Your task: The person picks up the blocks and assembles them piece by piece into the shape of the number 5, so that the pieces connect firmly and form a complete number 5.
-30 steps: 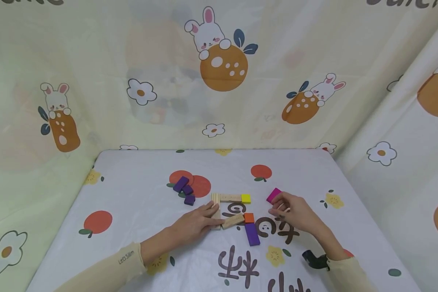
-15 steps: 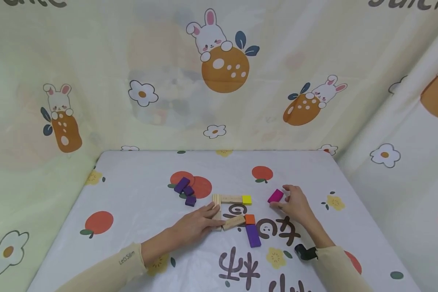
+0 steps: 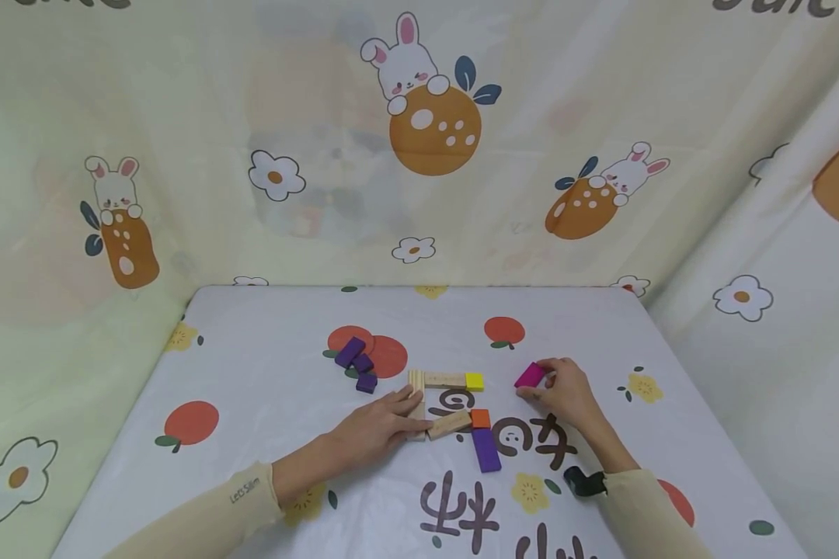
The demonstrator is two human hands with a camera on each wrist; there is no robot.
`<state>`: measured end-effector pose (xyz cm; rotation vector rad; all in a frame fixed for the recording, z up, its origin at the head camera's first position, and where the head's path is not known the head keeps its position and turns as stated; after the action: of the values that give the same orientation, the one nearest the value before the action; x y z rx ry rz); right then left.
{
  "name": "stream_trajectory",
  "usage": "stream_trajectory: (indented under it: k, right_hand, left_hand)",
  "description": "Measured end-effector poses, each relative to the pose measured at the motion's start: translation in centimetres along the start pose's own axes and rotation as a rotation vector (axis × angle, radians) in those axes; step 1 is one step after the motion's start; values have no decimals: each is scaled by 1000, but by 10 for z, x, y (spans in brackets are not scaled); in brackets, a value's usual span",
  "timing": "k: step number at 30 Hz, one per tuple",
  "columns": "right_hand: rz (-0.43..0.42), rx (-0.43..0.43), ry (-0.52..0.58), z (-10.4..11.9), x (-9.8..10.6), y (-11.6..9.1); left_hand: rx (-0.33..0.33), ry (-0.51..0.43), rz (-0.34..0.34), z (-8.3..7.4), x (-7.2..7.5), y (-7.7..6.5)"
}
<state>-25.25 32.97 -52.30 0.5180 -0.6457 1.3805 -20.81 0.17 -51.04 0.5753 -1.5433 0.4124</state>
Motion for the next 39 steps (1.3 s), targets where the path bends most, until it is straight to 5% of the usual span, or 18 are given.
stream_trajectory:
  k: [31,39]
  right_hand:
    - [217,-77,-87,17,-2,-96]
    - [353,201,-26,30,21,-95]
  left_hand:
    - [24,-17,12,2,-4,0]
    - [24,-18,11,2,-5,1]
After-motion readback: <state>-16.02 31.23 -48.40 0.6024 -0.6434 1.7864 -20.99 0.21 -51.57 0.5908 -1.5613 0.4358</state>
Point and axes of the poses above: each hand's wrist, its own y-axis towards the middle knuckle, its own x-axis out of the back of the hand, z = x × y, the point moved 7 cm from there along y, towards the middle knuckle, and after that the axes turned 14 degrees about y, right-handed, at the moved point
